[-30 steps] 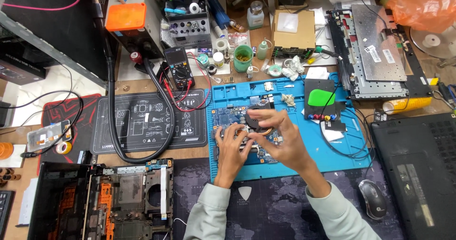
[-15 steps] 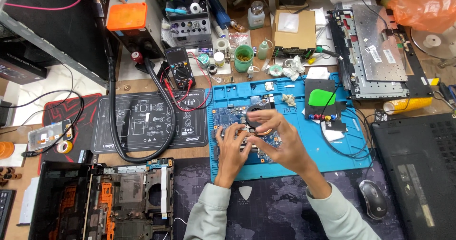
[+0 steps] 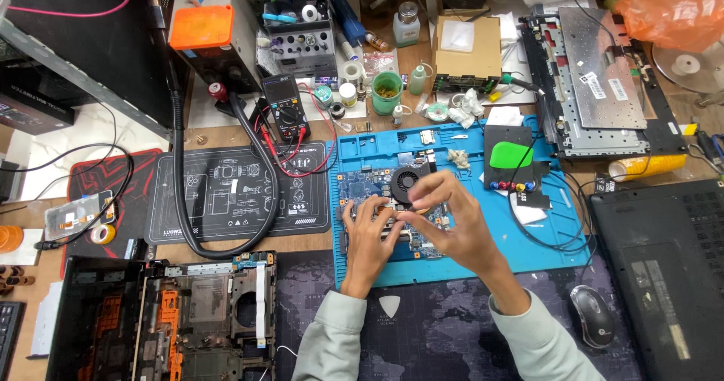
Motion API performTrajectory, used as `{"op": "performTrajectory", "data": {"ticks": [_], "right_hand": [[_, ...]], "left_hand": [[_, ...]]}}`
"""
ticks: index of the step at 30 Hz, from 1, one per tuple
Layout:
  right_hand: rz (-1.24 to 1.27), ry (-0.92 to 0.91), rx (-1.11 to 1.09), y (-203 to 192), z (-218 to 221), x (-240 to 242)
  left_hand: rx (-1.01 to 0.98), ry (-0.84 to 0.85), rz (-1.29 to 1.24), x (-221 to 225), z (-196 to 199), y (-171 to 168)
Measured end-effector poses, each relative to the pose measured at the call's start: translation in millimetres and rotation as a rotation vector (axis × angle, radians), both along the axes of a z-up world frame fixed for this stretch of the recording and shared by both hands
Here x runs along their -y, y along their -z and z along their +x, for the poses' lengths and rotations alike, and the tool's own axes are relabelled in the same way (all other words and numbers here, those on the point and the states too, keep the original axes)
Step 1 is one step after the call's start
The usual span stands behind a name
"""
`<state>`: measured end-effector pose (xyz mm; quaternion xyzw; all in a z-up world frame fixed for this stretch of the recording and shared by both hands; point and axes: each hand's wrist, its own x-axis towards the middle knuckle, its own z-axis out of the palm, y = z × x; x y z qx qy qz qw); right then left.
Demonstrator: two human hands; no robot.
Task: Disassembling a laptop motherboard by removing the cooling fan and RAM modules
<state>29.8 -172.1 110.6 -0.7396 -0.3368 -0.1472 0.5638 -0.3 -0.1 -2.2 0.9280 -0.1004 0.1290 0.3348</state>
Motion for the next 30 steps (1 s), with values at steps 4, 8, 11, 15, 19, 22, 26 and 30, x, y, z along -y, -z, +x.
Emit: {"op": "performTrajectory", "data": {"ticks": [4, 8, 11, 15, 19, 22, 26, 30], "right_hand": [[-0.004, -0.02, -0.073, -8.1, -5.8, 0.6], [0.036, -0.05, -0.107, -20.7, -8.0, -5.8], [0.005, -0.039, -0.037, -2.3, -1.8, -1.8], [-0.014, -0.031, -0.04, -18.0, -6.0, -3.7], [0.043, -0.021, -0.069, -15.1, -7.7, -6.6], [0.004, -0.005, -0.009, -2.9, -2.2, -1.9], [0.04, -0.02, -0.046, -15.7, -6.0, -4.4], [0.024, -0.006, -0.02, -11.0, -2.2, -1.6]], "left_hand": [[-0.022, 0.006, -0.02, -0.3, -0.3, -4.6], [-0.013, 0.006, -0.003, -1.0, -0.2, -0.3], [-0.004, 0.007, 0.005, -0.8, 0.8, 2.6], [-0.029, 0.008, -0.008, -0.8, 0.1, 0.0], [-0.026, 0.007, 0.005, -1.0, 1.4, 3.0], [-0.021, 0.003, 0.012, -0.9, 1.1, 5.4], [-0.004, 0.008, -0.004, -1.2, 0.4, 3.9], [0.022, 0.005, 0.008, -0.6, -0.2, 4.4]]}}
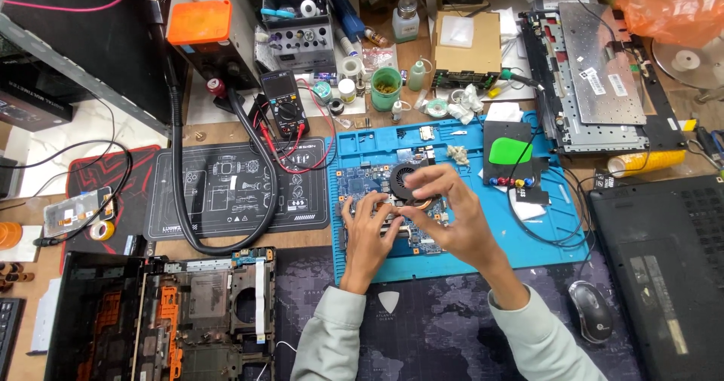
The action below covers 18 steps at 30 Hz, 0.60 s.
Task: Disassembling a laptop motherboard by removing the cooling fan and RAM modules
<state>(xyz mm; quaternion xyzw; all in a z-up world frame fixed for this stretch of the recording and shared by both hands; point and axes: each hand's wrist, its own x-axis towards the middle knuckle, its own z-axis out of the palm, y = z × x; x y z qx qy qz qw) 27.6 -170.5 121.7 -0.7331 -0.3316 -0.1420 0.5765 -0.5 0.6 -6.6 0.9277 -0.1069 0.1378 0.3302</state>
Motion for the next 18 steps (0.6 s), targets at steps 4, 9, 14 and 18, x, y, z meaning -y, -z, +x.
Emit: {"op": "performTrajectory", "data": {"ticks": [4, 9, 14, 18], "right_hand": [[0.014, -0.014, -0.042, -0.5, -1.6, 1.0], [0.026, -0.054, -0.071, -0.1, -0.9, 0.5], [0.066, 0.025, -0.104, -4.6, 3.8, 12.1], [0.096, 0.226, -0.203, -17.5, 6.4, 33.1]], "left_hand": [[-0.011, 0.003, -0.01, 0.0, -0.3, -3.2], [-0.005, -0.006, -0.007, 0.6, -1.0, -1.9], [0.007, -0.007, -0.004, 0.7, -1.6, -1.1], [0.008, -0.006, -0.021, 1.2, -1.4, -1.1]]}}
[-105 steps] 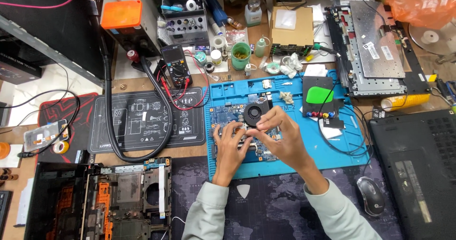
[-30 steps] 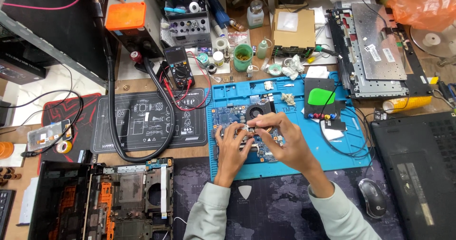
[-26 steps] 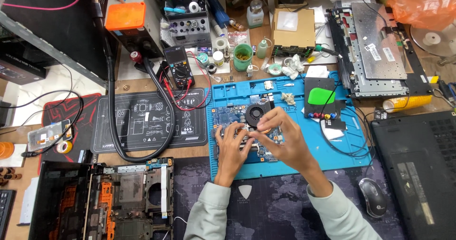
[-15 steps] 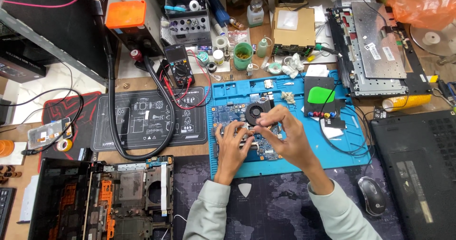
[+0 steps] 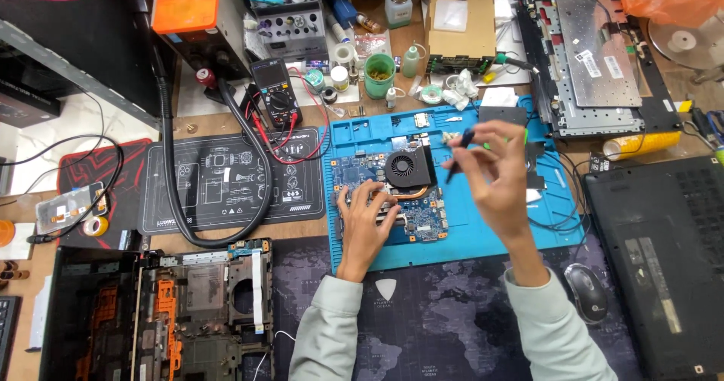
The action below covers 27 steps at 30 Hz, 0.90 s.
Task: Disassembling a laptop motherboard by removing the cooling fan and RAM modules
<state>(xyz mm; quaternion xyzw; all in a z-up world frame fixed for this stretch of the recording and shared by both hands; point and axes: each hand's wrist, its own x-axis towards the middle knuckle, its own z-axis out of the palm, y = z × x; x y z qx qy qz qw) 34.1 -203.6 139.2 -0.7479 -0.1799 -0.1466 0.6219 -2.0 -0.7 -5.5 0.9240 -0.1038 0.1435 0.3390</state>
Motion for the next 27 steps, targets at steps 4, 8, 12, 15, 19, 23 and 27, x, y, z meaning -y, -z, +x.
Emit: {"op": "performTrajectory", "data": {"ticks": [4, 8, 12, 15, 19, 23, 27], "right_hand": [[-0.285, 0.136, -0.102, 24.8, 9.2, 29.2], [-0.536, 0.163, -0.262, 63.2, 14.5, 42.2], [-0.665, 0.169, -0.312, 85.1, 11.4, 42.8], [-0.827, 0.145, -0.344, 81.5, 15.1, 40.0], [-0.87, 0.134, -0.079, 78.0, 29.9, 27.0], [-0.875, 0.032, 0.12, 77.9, 60.1, 4.2], [-1.084, -0.102, 0.234, 75.5, 81.7, -14.0]], "left_hand": [[-0.021, 0.013, -0.044, 0.3, -1.5, -4.7], [-0.033, 0.013, -0.071, 0.5, -1.9, -7.9], [-0.049, 0.019, -0.09, 1.0, -2.6, -12.6], [-0.065, 0.029, -0.084, 0.3, -1.9, -12.1], [-0.059, 0.02, -0.069, 1.5, -1.0, -8.3], [-0.033, 0.018, -0.027, 2.5, -2.0, -10.8], [-0.002, 0.016, 0.019, -0.1, -1.2, -3.1]]}}
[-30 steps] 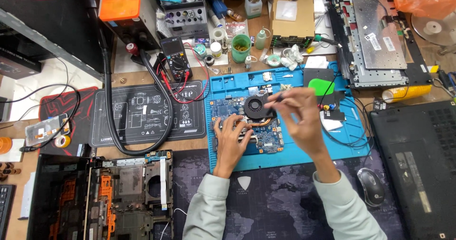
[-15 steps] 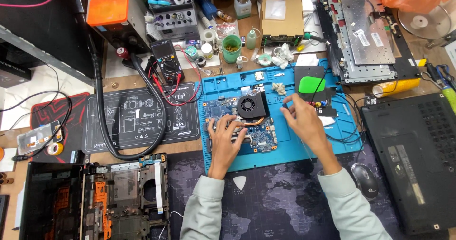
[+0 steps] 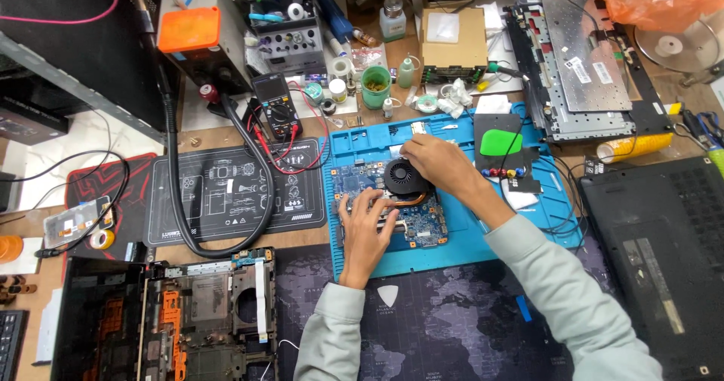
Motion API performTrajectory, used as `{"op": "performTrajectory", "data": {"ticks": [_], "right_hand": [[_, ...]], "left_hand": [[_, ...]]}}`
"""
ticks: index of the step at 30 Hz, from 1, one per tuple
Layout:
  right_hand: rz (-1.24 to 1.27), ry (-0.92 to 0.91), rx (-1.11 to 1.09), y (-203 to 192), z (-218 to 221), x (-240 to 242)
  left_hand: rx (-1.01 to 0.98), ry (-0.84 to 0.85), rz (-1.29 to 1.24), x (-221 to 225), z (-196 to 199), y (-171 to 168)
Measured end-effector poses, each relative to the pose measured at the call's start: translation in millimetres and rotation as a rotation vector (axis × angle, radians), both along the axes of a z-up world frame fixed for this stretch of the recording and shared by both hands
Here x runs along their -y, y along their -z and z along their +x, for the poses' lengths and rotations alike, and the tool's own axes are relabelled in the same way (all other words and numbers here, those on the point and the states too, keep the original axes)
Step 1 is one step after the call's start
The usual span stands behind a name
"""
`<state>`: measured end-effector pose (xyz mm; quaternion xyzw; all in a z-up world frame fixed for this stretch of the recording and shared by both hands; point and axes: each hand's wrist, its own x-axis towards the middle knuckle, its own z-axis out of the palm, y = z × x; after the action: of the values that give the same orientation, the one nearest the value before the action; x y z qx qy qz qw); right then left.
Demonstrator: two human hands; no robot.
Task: Disassembling a laptop motherboard by removing the cooling fan and RAM modules
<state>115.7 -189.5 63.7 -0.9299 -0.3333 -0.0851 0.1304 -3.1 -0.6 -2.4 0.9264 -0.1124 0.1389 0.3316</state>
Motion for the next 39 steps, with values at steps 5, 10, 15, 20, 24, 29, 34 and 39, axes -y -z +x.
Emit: {"op": "performTrajectory", "data": {"ticks": [5, 10, 15, 20, 24, 29, 34, 39], "right_hand": [[-0.158, -0.008, -0.005, 3.7, 11.9, -7.5], [-0.203, -0.044, -0.028, -3.6, 16.3, -7.7], [-0.238, -0.106, -0.095, 10.8, 31.6, -4.7], [-0.249, -0.077, -0.168, 3.4, 31.1, -6.8], [-0.248, -0.091, -0.138, 16.7, 37.9, -2.8], [-0.275, -0.099, -0.117, -0.4, 31.1, -6.3], [-0.28, -0.114, -0.112, -6.3, 30.4, -6.3], [-0.291, -0.158, -0.081, -0.6, 33.0, -0.5]], "left_hand": [[0.01, -0.011, 0.005, 0.1, 0.0, 1.5], [0.023, -0.019, -0.002, 0.2, 1.5, 2.4], [-0.008, -0.027, -0.02, 0.0, 1.6, 3.0], [0.004, -0.029, -0.031, 0.0, 0.7, 2.0], [0.014, -0.043, -0.032, 0.3, 0.5, -0.9], [-0.011, -0.051, -0.042, 0.9, 0.2, -6.5], [-0.034, -0.052, -0.05, 1.2, 0.5, -7.7], [0.004, -0.048, -0.042, 1.3, 0.5, -4.7]]}}
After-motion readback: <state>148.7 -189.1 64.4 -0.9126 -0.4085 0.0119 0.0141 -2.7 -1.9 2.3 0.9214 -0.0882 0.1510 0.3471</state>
